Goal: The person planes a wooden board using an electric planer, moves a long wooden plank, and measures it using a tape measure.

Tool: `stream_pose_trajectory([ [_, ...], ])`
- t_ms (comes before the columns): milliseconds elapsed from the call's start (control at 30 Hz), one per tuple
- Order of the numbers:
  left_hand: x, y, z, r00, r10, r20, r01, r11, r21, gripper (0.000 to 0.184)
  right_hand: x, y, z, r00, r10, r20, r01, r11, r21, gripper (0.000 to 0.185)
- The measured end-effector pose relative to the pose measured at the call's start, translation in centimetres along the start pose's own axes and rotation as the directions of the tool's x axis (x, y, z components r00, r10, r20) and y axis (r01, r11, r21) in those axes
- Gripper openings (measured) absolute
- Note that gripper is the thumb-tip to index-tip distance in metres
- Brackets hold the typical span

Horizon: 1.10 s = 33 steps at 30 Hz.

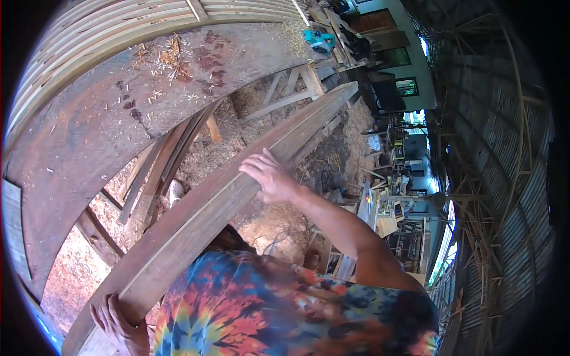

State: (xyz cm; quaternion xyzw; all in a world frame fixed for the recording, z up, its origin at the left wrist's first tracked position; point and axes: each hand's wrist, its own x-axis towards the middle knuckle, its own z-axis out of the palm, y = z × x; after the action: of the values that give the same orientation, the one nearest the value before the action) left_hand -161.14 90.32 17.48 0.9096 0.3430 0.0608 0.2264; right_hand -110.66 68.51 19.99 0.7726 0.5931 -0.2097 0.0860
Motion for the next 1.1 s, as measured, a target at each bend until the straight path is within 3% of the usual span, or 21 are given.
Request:
stream_pose_trajectory([
  [533, -0.3, 0.3, -0.2, 1.000, -0.010, 0.009, 0.010, 1.000, 0.019, 0.088, 0.0, -0.5, -0.2, 0.999, 0.015, -0.052, -0.014, 0.999, 0.031, 0.076],
  [767, -0.6, -0.2, 0.3, 0.995, -0.049, 0.089, 0.051, 0.998, -0.020, 0.085, -0.1, 0.0, -0.7, 0.997, -0.050, -0.052, 0.047, 0.998, -0.051, 0.080],
  [800, -0.5, 0.7, 0.7, 1.000, -0.022, -0.011, 0.022, 1.000, 0.005, 0.070, 0.1, -0.1, -1.8, 0.991, -0.114, -0.071, 0.111, 0.993, -0.045, 0.078],
  [833, 0.7, 1.6, 0.0, 0.998, -0.053, 0.040, 0.055, 0.996, -0.074, 0.067, -0.5, 0.1, -1.1, 0.976, -0.110, -0.190, 0.116, 0.993, 0.017, 0.074],
  [867, 1.4, 2.1, -0.7, 0.989, -0.092, 0.117, 0.105, 0.988, -0.112, 0.069, -0.1, -0.2, -1.4, 0.989, -0.071, -0.130, 0.076, 0.996, 0.039, 0.072],
  [933, 1.6, 2.3, -1.0, 0.990, -0.062, 0.124, 0.062, 0.998, 0.004, 0.061, -0.2, -1.4, -2.5, 0.997, -0.045, -0.069, 0.044, 0.999, -0.015, 0.078],
  [967, 1.7, 2.3, -0.8, 0.975, -0.122, 0.183, 0.122, 0.992, 0.012, 0.059, -0.2, -1.5, -1.9, 0.996, -0.010, -0.090, 0.012, 1.000, 0.023, 0.076],
  [1000, 2.1, 1.9, -1.3, 0.920, -0.170, 0.352, 0.205, 0.977, -0.065, 0.055, 0.0, -0.8, -1.5, 0.984, -0.109, -0.143, 0.108, 0.994, -0.014, 0.078],
  [1033, 0.0, 1.4, 0.7, 0.991, -0.076, 0.109, 0.075, 0.997, 0.007, 0.049, 0.0, -0.2, -1.1, 0.991, -0.094, -0.096, 0.089, 0.994, -0.056, 0.074],
  [1067, -0.2, 1.4, 1.4, 0.996, -0.077, 0.043, 0.073, 0.994, 0.076, 0.046, -0.2, 2.3, 0.3, 0.965, -0.210, -0.158, 0.204, 0.978, -0.050, 0.079],
  [1100, -0.2, 1.2, 1.7, 0.999, -0.046, -0.025, 0.049, 0.990, 0.133, 0.045, 0.2, 2.4, 0.4, 0.973, -0.194, -0.122, 0.180, 0.976, -0.119, 0.087],
])
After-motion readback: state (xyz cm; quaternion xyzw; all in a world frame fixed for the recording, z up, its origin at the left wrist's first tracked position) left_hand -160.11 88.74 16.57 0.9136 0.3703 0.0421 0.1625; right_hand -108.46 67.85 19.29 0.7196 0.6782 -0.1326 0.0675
